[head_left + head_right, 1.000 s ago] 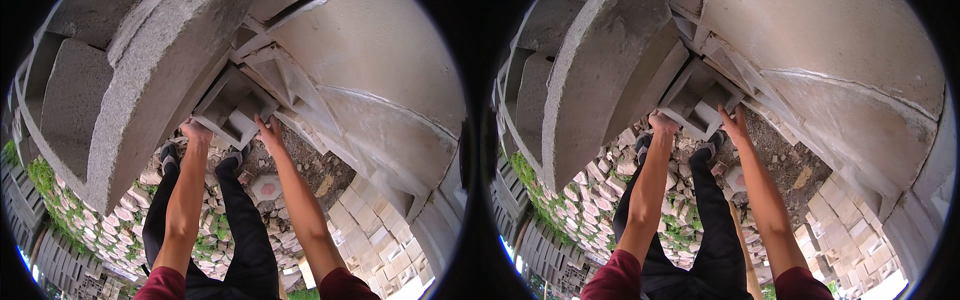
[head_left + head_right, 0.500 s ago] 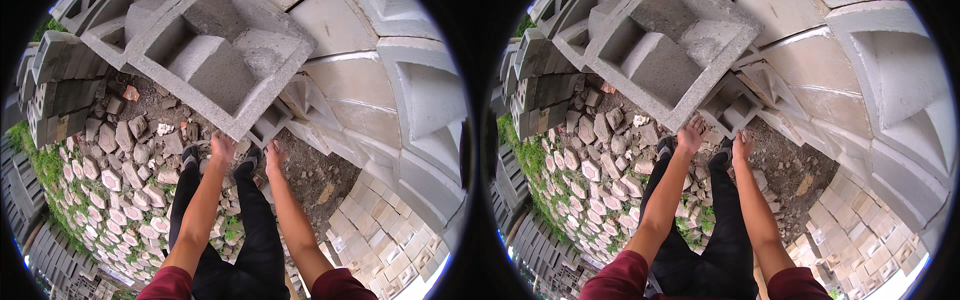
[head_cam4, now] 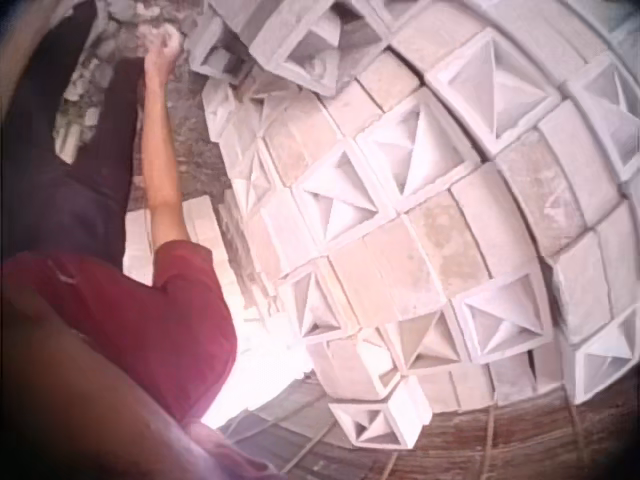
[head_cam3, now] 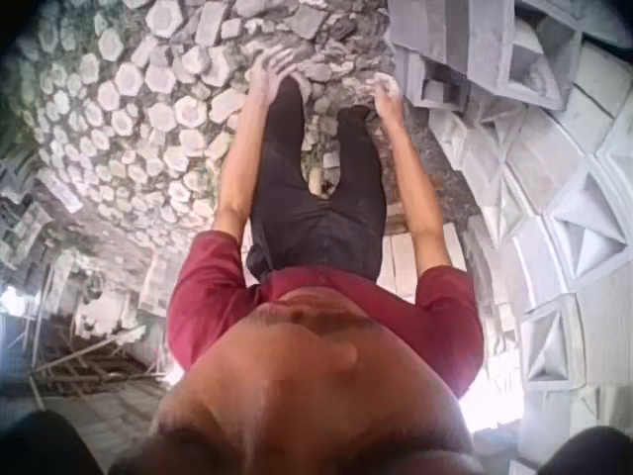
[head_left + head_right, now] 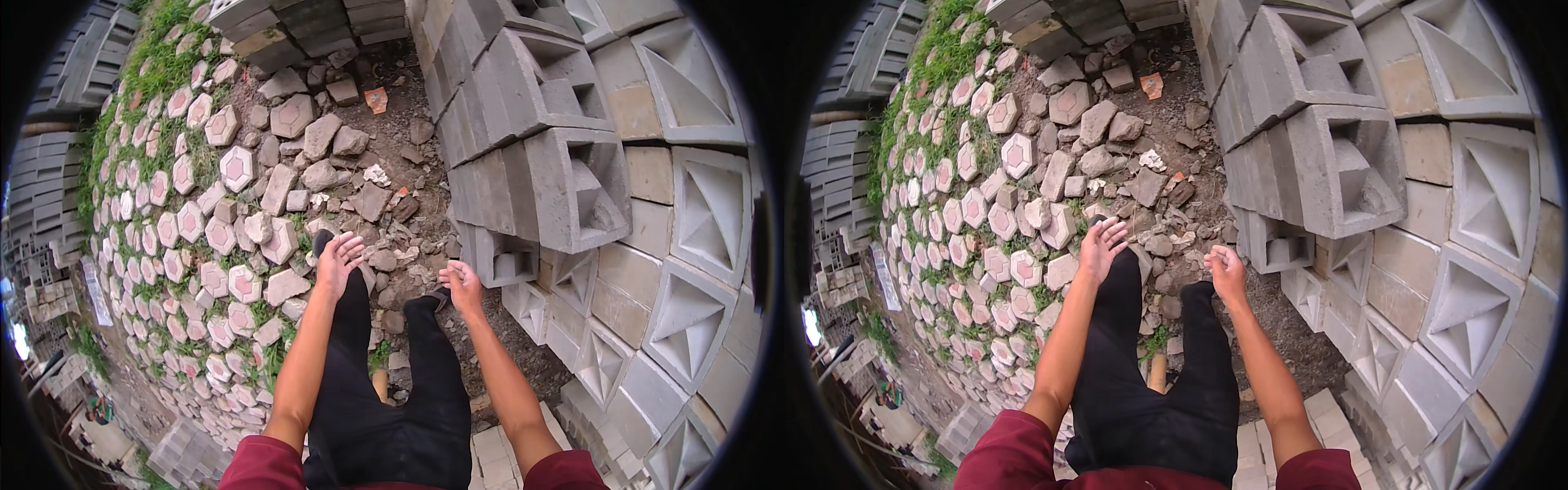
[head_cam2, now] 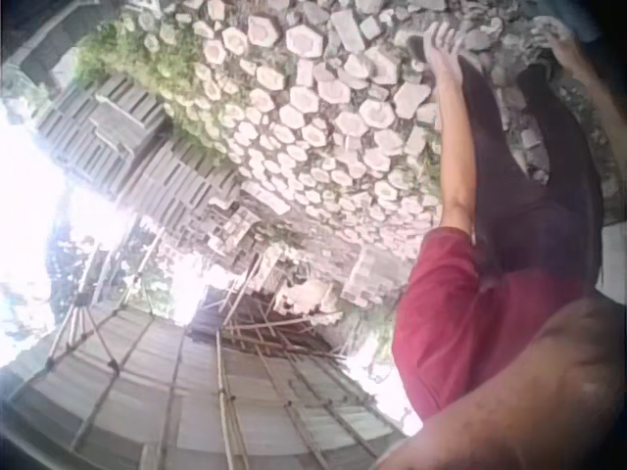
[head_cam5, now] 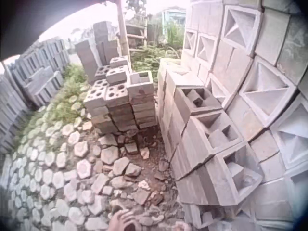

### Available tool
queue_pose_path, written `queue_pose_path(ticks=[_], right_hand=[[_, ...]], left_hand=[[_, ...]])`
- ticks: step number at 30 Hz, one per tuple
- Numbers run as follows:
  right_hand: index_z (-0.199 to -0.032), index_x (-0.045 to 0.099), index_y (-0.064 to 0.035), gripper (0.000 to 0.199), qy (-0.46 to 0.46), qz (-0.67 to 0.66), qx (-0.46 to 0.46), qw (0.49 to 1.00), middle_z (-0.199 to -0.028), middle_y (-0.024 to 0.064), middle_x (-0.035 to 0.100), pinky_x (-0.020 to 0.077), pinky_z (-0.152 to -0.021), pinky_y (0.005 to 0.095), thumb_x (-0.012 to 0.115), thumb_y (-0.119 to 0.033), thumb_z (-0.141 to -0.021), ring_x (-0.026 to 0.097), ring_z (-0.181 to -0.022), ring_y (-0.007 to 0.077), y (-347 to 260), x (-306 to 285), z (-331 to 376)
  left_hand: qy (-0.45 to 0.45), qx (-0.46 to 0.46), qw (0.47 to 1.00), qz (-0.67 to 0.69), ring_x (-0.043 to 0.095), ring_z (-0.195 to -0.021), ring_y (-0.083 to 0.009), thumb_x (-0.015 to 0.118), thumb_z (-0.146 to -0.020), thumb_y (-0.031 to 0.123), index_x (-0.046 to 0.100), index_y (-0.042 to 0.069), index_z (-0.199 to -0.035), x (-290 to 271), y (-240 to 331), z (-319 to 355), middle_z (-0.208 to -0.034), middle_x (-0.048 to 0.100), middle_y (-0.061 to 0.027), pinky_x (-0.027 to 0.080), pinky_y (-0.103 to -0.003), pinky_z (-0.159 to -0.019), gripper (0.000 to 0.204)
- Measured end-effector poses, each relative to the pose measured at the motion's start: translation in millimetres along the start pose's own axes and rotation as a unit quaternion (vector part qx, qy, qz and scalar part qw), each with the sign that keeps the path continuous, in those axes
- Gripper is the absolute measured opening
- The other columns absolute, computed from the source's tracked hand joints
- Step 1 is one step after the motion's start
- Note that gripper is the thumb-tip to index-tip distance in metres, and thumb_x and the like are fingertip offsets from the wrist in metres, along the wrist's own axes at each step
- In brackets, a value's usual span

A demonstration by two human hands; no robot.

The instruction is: The person stacks concrete masonry blocks one by one by hand into a larger structure within a storage or production area.

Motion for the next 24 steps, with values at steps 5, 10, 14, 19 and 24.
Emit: queue_pose_path(ticks=[5, 10, 14, 19, 24], right_hand=[[-0.112, 0.054, 0.0055, 0.032, -0.103, 0.128, 0.035, 0.986, -0.091, 0.0109, 0.066, 0.0501, -0.069, 0.0241, 0.058, -0.019, -0.092, 0.063, -0.078, 0.0130, -13, 35, -3], [-0.110, 0.056, 0.0039, 0.032, -0.164, 0.246, 0.049, 0.954, -0.090, 0.0095, 0.066, 0.0498, -0.069, 0.0250, 0.061, -0.022, -0.091, 0.062, -0.078, 0.0133, -48, 132, -11], [-0.111, 0.055, 0.0036, 0.033, -0.207, 0.301, 0.057, 0.929, -0.093, 0.0112, 0.066, 0.0498, -0.069, 0.0249, 0.059, -0.024, -0.093, 0.063, -0.079, 0.0149, -72, 252, 3], [-0.114, 0.054, 0.0033, 0.035, -0.343, 0.310, 0.101, 0.881, -0.096, 0.0106, 0.066, 0.0500, -0.072, 0.0266, 0.056, -0.025, -0.094, 0.063, -0.085, 0.0152, -91, 414, 73], [-0.115, 0.054, 0.0041, 0.036, -0.436, 0.352, 0.094, 0.823, -0.099, 0.0108, 0.065, 0.0493, -0.075, 0.0262, 0.056, -0.026, -0.095, 0.062, -0.086, 0.0144, -125, 541, 156]], left_hand=[[0.029, 0.039, 0.995, 0.082, 0.055, -0.107, -0.0213, 0.042, -0.094, 0.038, 0.047, 0.002, -0.125, -69, -6, 31, -0.119, 0.057, -0.0120, 0.044, -0.037, -0.090, 0.048], [0.070, 0.076, 0.969, 0.225, 0.056, -0.104, -0.0218, 0.044, -0.093, 0.038, 0.047, 0.002, -0.125, -141, -1, 56, -0.115, 0.059, -0.0125, 0.045, -0.038, -0.087, 0.048], [0.101, 0.106, 0.950, 0.277, 0.059, -0.098, -0.0186, 0.044, -0.095, 0.032, 0.050, 0.002, -0.122, -203, 46, 86, -0.111, 0.062, -0.0115, 0.046, -0.032, -0.082, 0.040], [0.176, 0.138, 0.915, 0.337, 0.057, -0.101, -0.0215, 0.044, -0.093, 0.037, 0.050, 0.002, -0.122, -296, 99, 163, -0.112, 0.060, -0.0125, 0.045, -0.037, -0.087, 0.046], [0.260, 0.193, 0.850, 0.416, 0.057, -0.099, -0.0219, 0.037, -0.095, 0.045, 0.050, 0.001, -0.120, -360, 119, 248, -0.111, 0.060, -0.0135, 0.046, -0.037, -0.086, 0.051]])
Point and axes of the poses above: each hand's wrist, its own z-axis away from the middle knuckle, its own x-axis out of the palm, y = z × x, the point moved 6 cm from there along -z, towards the middle knuckle
